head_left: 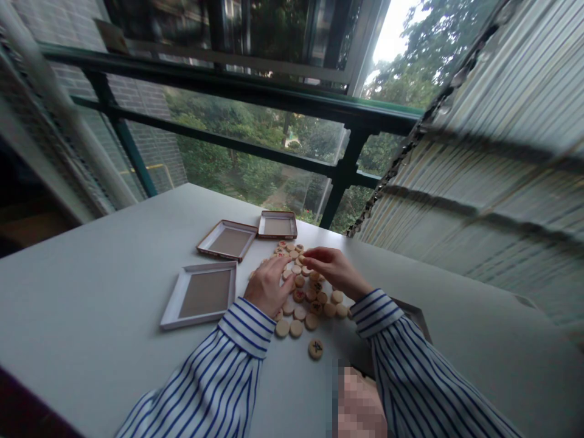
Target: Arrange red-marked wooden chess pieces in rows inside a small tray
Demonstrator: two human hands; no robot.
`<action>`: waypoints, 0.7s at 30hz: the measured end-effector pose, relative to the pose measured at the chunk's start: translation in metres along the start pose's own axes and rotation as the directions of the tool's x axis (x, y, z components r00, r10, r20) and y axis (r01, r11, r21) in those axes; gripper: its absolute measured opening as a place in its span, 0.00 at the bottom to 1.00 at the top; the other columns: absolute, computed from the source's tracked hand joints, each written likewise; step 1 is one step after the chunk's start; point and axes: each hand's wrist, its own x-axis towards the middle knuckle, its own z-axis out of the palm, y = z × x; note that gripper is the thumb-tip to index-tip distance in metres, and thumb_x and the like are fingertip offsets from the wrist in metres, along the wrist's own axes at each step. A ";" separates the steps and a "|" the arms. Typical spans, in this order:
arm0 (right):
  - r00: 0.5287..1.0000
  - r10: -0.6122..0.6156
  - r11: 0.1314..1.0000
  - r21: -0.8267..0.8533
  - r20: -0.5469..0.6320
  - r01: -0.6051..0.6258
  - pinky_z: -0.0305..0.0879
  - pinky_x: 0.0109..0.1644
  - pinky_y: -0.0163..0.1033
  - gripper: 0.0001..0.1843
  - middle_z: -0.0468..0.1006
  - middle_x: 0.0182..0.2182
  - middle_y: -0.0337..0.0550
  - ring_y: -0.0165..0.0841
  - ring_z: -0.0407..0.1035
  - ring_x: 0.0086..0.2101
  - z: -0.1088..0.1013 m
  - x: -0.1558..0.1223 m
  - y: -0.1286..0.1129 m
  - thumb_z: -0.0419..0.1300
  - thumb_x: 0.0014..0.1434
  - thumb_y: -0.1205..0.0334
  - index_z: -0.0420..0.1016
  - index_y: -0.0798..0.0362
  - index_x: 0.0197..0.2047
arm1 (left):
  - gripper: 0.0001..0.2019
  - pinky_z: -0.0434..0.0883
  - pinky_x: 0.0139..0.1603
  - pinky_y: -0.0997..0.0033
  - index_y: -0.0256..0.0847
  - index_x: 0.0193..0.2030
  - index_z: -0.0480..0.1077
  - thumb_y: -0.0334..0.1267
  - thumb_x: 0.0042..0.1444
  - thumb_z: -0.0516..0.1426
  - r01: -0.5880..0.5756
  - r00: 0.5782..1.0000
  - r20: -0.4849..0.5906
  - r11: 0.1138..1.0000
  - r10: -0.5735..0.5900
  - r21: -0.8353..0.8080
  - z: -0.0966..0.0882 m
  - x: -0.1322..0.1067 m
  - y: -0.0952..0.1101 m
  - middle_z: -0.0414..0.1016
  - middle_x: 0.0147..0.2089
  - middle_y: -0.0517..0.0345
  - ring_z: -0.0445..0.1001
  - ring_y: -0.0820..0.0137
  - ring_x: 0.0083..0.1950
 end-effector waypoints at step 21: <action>0.988 -0.060 0.974 0.224 0.145 0.026 0.63 0.35 0.34 0.16 0.76 0.29 0.43 0.27 0.68 0.29 0.013 -0.008 -0.012 0.61 0.49 0.54 0.74 0.58 0.36 | 0.11 0.70 0.45 0.64 0.39 0.43 0.69 0.34 0.51 0.56 -0.076 0.997 -0.032 0.995 0.074 -0.072 -0.016 0.005 0.003 0.75 0.42 0.52 0.73 0.65 0.44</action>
